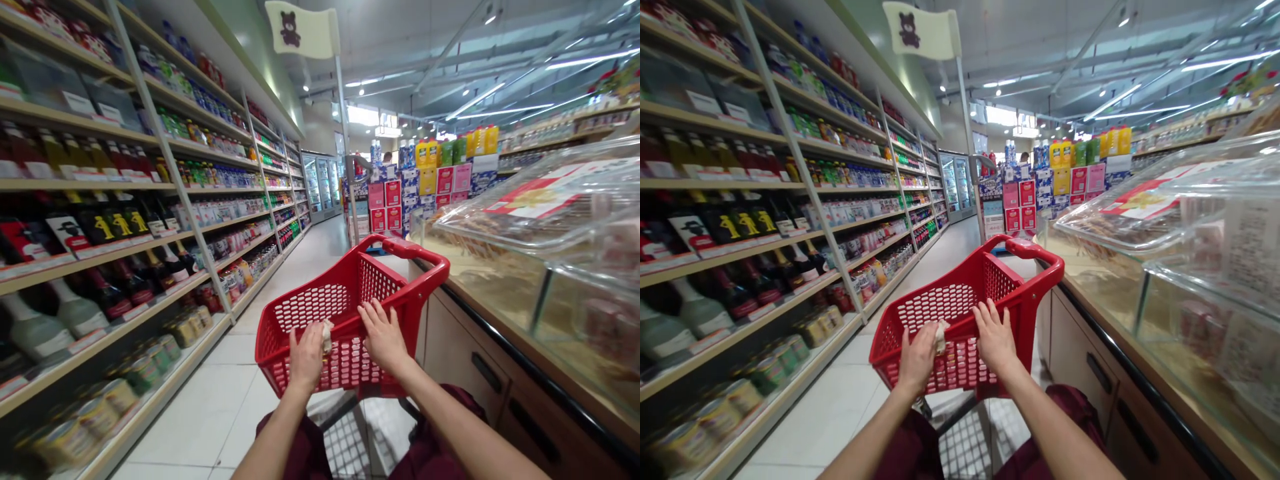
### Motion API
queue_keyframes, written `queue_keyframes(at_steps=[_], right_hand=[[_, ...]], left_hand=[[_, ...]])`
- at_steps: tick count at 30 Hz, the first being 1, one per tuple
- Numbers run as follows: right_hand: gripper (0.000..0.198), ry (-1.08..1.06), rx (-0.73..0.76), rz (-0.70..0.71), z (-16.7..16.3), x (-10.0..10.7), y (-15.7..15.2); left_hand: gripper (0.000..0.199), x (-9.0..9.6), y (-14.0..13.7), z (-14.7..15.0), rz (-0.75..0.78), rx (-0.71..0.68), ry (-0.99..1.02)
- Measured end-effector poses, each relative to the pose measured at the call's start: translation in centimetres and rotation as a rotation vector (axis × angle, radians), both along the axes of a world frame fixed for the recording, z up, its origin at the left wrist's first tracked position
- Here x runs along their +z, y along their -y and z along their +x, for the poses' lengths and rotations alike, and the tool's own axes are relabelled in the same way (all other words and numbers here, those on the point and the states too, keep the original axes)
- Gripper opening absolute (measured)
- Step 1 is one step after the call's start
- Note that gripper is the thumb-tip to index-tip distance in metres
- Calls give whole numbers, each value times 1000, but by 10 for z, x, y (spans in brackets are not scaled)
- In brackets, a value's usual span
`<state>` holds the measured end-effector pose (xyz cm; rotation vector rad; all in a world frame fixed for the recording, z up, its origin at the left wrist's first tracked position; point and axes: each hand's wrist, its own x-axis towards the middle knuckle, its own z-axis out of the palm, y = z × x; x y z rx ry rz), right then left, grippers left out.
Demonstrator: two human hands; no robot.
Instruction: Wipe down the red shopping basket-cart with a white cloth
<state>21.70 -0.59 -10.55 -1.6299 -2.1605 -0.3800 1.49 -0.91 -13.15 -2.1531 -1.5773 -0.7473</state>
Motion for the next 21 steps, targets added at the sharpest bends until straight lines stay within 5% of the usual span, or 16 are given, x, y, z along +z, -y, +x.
queue_keyframes(at_steps=[5,13,21], right_hand=[[62,-34,-49,-25,-1,2,0],[63,-6,-26,-23,-1,-1,0],[62,-50,-32,-28,-1,-4,-2]], left_hand=[[37,-10,11,-57,44,98,-9],[40,8,-5,25,-15,-2,31],[37,-15,13,-76,27,170,-16]])
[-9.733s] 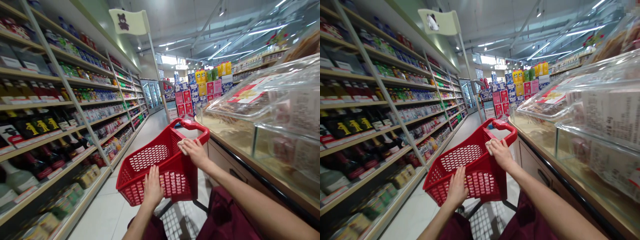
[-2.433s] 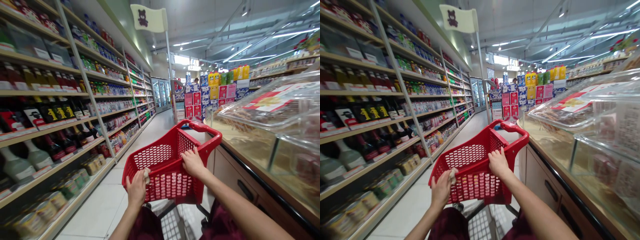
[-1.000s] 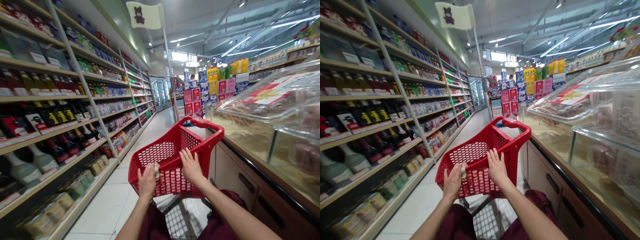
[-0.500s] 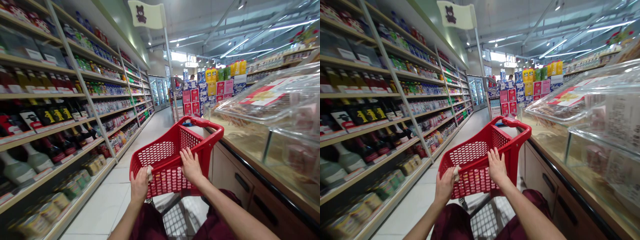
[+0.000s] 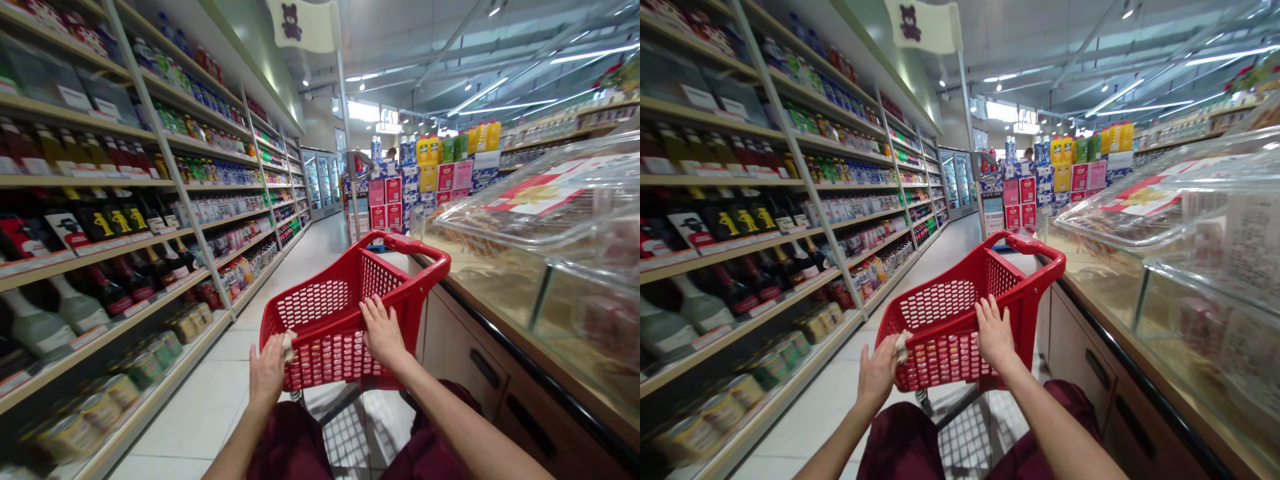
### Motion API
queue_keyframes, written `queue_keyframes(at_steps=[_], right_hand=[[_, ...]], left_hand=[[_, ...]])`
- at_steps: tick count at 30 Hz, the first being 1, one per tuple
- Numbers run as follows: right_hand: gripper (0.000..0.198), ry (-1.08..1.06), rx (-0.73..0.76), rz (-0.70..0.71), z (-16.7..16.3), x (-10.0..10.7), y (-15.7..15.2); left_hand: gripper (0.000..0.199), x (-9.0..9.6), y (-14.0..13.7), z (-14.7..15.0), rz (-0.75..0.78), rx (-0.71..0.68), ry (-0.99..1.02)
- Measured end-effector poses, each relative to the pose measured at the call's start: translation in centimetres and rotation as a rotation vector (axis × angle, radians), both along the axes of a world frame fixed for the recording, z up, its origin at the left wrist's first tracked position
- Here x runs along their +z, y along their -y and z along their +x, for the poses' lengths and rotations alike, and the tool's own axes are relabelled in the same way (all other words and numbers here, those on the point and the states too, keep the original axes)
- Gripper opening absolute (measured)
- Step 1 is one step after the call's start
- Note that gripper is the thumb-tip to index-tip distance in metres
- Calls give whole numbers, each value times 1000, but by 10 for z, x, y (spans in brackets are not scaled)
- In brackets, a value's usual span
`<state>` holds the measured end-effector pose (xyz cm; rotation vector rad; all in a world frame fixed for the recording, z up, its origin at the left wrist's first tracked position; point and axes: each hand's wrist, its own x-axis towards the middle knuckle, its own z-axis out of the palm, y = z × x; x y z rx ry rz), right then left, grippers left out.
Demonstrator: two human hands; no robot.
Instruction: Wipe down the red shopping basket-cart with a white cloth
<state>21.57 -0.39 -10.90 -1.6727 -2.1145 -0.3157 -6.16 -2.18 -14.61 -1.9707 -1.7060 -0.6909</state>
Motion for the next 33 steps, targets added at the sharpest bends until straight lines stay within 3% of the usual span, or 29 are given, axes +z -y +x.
queue_keyframes(at_steps=[8,15,19,23,30,33], right_hand=[[64,38,-4,-18,3,3,1],[61,7,-36,-27,8,4,-1],[64,13,-29,-4,1,-7,5],[69,25,-3,-13,3,-13,5],[65,21,-60,-162,22,11,-22],[58,5,59,-179,10,10,-17]], left_hand=[[39,14,-12,59,-5,-123,-9],[37,1,2,0,-1,-55,-24],[35,-3,5,-4,-7,-35,11],[35,2,8,10,-41,-66,15],[37,0,10,51,34,-94,12],[39,-4,8,83,62,-158,7]])
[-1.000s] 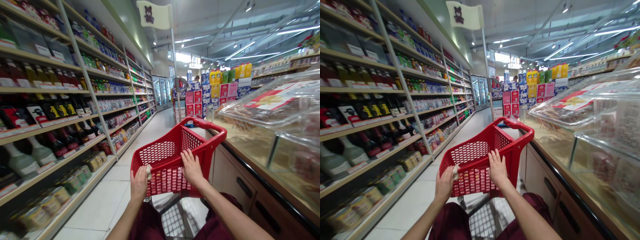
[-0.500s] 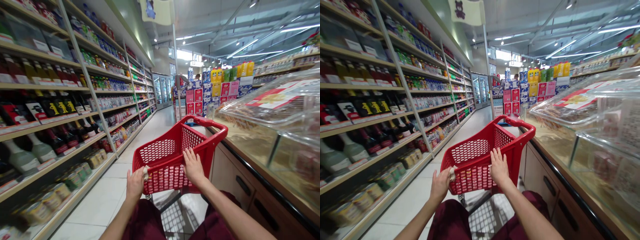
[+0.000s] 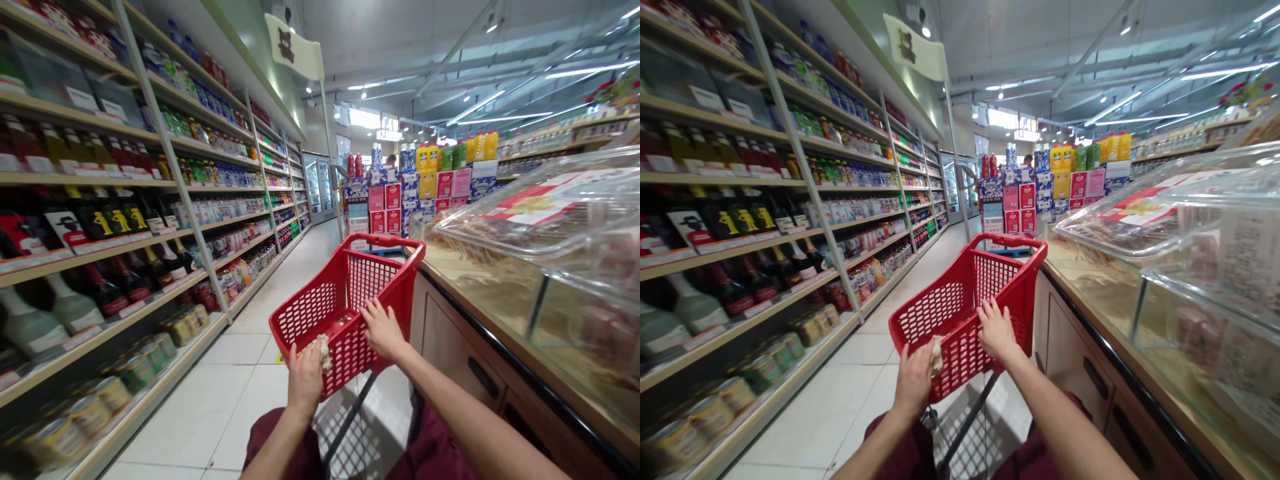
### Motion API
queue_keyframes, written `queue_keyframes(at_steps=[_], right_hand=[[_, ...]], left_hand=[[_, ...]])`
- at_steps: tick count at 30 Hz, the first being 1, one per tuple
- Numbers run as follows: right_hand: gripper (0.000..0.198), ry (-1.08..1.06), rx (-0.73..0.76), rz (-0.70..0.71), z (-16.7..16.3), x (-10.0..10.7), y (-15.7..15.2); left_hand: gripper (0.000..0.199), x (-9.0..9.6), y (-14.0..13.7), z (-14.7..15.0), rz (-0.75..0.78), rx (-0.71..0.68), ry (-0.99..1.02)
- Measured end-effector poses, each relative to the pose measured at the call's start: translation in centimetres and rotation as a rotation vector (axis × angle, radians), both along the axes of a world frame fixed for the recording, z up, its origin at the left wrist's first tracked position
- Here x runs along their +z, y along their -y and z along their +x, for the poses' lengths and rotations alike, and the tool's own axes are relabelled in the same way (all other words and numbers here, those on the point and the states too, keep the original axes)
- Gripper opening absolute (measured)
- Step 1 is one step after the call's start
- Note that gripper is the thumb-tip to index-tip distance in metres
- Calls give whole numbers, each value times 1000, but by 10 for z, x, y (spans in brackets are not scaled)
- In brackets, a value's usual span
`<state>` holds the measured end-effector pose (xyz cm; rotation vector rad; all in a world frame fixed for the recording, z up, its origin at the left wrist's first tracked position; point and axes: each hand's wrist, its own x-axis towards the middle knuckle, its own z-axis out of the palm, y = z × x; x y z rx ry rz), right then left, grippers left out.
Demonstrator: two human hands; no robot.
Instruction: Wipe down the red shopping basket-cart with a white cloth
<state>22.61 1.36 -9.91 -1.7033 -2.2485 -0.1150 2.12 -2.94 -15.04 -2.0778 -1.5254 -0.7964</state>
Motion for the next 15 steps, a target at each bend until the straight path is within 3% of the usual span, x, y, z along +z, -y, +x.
queue_keyframes(at_steps=[3,5,8,12,15], right_hand=[[57,-62,159,-23,-11,-10,11],[58,-110,142,-46,-9,-13,15],[53,-144,57,-68,6,-10,15],[41,-157,164,-75,14,-11,23],[41,-207,232,-31,8,-27,34]], left_hand=[[38,-3,-1,30,26,-92,-32],[37,-4,-1,39,55,-182,-60],[38,-5,-1,26,67,-301,-121],[40,-3,-10,4,8,-164,-134],[38,-2,-16,21,-62,-176,-153]])
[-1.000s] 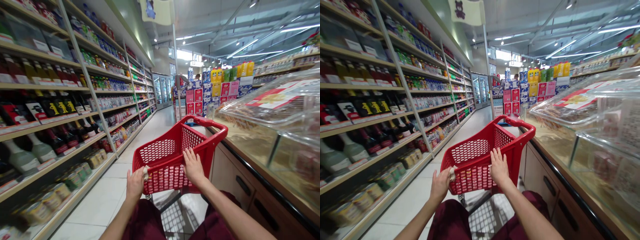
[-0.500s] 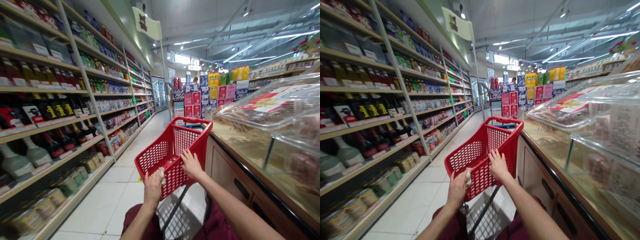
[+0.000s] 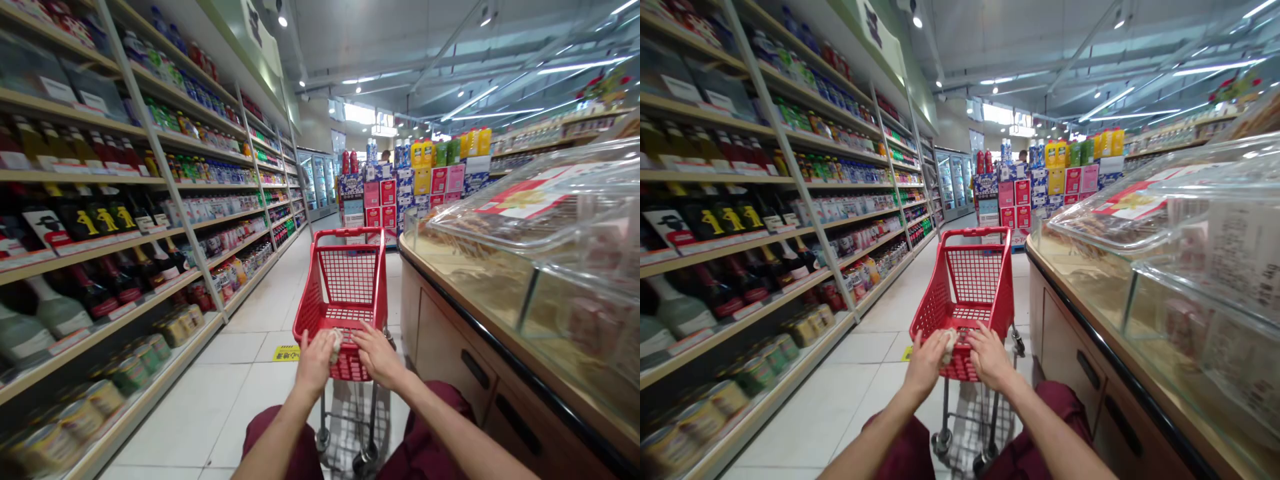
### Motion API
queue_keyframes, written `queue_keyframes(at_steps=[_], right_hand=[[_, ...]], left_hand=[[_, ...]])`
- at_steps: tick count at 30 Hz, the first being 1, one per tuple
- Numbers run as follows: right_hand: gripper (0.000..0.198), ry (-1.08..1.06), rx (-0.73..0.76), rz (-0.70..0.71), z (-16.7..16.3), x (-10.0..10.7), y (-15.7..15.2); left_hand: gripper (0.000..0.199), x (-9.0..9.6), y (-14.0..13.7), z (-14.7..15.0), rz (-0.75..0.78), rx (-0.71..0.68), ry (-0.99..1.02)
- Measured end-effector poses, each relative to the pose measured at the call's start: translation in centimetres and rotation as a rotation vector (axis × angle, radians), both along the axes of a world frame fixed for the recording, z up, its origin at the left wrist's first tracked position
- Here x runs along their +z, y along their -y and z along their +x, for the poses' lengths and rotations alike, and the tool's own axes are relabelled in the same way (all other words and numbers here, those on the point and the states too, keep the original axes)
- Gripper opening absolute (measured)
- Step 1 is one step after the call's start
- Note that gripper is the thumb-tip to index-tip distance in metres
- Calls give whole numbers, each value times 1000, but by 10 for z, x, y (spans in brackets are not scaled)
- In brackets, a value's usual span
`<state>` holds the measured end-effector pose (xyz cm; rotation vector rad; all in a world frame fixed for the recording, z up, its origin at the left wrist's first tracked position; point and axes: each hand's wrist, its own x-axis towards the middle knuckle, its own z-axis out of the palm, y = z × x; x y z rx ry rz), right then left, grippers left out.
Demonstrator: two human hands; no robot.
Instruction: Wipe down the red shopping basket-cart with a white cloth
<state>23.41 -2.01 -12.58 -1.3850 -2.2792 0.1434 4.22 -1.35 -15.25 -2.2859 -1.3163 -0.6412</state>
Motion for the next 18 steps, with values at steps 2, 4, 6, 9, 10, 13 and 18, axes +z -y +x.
queue_keyframes(at_steps=[2,4,6,9,10,13,18], right_hand=[[45,-44,-35,20,0,-12,2],[49,-67,-46,24,4,-21,0],[53,-99,-45,23,11,-25,-5],[61,-177,-59,7,17,-23,-13],[63,-191,-64,1,17,-22,-14],[64,-164,-99,-11,12,-19,-14],[64,-82,-153,-23,7,-19,-3]], left_hand=[[39,0,-2,18,-45,-71,-25],[42,2,-4,26,-95,-77,-35],[44,7,-7,21,-151,17,-18],[44,14,-12,5,-221,208,23],[43,15,-13,4,-233,239,31],[43,12,-12,12,-244,176,24],[48,10,-3,-7,-255,124,-11]])
